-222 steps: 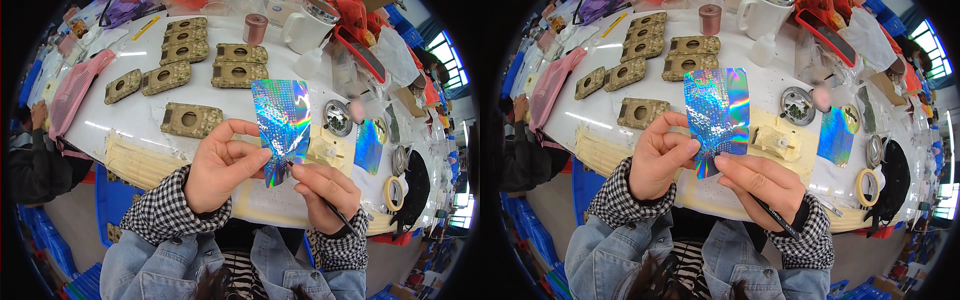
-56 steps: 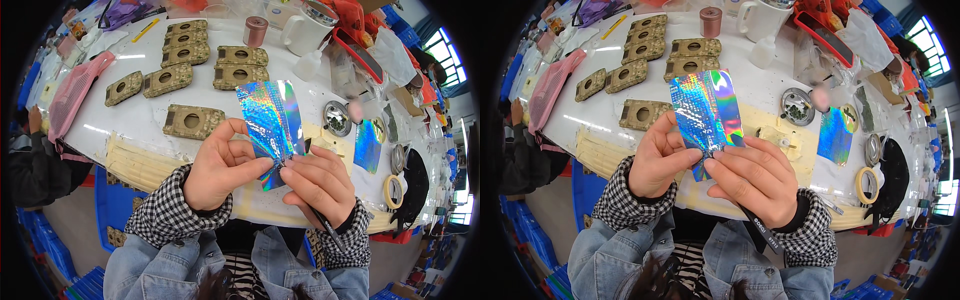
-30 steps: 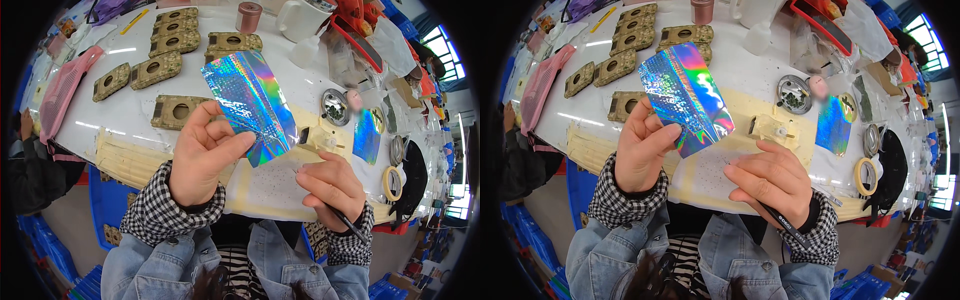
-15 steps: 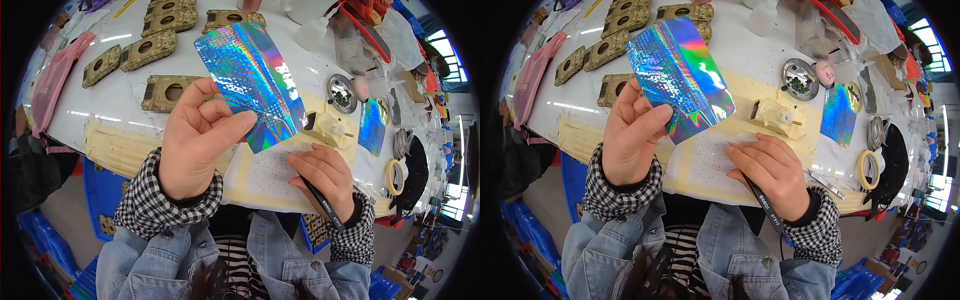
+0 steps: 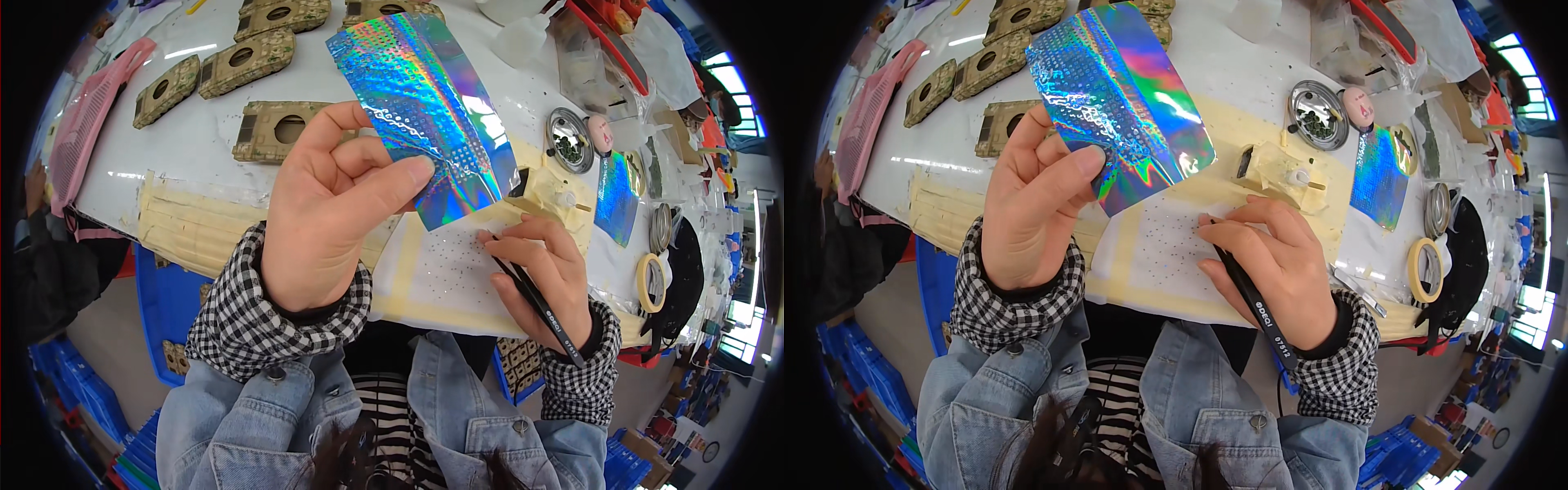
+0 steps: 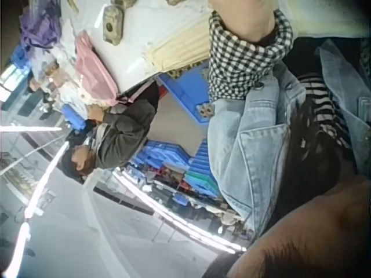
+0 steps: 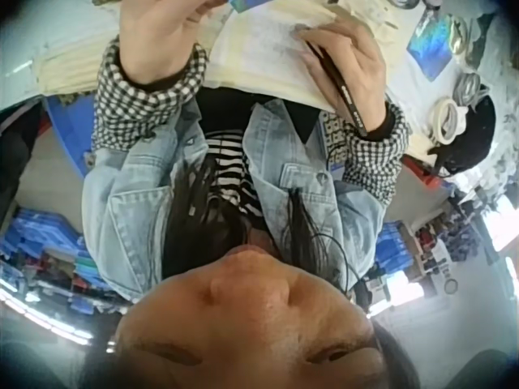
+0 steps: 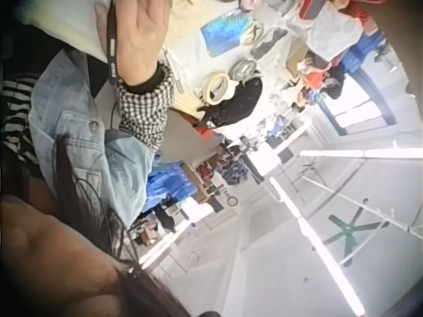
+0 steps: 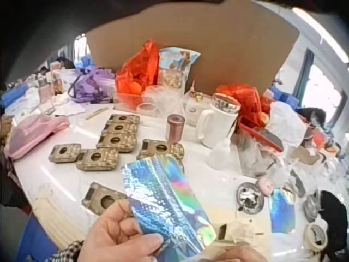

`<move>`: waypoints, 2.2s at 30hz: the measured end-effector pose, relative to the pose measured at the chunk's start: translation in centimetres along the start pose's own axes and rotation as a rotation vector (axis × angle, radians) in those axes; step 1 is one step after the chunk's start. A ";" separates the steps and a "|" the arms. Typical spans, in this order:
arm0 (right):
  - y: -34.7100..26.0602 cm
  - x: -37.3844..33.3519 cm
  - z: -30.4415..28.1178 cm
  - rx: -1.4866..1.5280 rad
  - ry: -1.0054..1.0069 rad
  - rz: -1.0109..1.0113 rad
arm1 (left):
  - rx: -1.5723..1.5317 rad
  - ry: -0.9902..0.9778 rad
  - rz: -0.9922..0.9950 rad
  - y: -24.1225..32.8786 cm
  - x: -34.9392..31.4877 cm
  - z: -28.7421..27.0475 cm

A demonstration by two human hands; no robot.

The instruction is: Using a pen and tweezers to mark and manipulate a piece of holographic film at a factory desk.

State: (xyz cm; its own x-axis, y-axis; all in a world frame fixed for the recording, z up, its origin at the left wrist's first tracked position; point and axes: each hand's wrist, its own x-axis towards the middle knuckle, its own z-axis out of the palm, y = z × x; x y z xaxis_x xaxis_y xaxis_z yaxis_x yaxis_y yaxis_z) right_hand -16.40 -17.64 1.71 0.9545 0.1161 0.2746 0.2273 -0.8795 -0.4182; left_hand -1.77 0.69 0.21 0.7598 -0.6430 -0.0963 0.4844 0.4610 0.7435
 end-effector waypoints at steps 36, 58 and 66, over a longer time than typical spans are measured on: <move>-1.4 3.4 -1.7 0.182 0.213 -0.146 | 0.095 -0.189 -0.138 0.0 -0.3 0.0; -1.6 3.5 -1.6 0.140 0.197 -0.168 | 0.176 -0.153 -0.078 -0.1 -0.4 0.2; -1.8 3.5 -1.8 0.147 0.195 -0.147 | 0.206 -0.151 -0.055 0.1 -0.5 0.3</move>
State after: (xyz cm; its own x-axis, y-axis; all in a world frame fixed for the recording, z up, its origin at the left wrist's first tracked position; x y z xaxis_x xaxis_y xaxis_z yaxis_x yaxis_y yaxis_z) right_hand -13.79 -16.50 4.98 0.8572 0.1339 0.4974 0.4000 -0.7814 -0.4790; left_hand -2.29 0.86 0.53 0.6538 -0.7549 -0.0517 0.4127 0.2985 0.8606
